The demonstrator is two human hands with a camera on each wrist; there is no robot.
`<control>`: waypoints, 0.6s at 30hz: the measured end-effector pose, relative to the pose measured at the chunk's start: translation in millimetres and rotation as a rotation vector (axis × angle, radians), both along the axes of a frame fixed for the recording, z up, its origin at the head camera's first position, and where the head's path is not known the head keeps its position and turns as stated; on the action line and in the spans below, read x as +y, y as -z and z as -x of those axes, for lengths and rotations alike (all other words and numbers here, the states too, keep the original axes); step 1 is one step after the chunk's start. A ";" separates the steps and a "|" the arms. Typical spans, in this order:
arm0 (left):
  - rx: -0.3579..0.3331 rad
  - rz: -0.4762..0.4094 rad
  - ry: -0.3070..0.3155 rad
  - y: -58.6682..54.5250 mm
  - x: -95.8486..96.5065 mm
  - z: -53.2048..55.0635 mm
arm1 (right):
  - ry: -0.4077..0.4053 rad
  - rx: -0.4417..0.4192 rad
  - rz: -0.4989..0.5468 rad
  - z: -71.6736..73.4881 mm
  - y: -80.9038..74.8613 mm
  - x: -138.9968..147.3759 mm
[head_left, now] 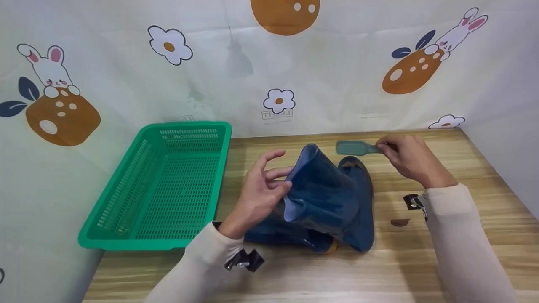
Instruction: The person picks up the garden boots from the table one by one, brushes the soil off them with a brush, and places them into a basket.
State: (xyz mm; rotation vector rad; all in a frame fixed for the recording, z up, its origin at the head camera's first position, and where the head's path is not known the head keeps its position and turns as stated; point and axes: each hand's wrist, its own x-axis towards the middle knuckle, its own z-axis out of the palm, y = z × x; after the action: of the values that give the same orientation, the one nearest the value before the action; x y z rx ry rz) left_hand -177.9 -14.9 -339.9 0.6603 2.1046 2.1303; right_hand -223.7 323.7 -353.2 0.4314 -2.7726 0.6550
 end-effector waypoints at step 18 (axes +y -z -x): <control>-0.030 0.008 -0.004 -2.9 2.2 0.8 | 0.074 0.033 0.020 -5.6 1.7 8.6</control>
State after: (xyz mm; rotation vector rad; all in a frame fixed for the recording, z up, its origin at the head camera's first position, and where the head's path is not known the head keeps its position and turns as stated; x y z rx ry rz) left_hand -178.6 -12.6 -337.1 0.6192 2.0999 2.1194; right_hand -218.1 332.3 -355.0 0.3307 -2.7342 0.6514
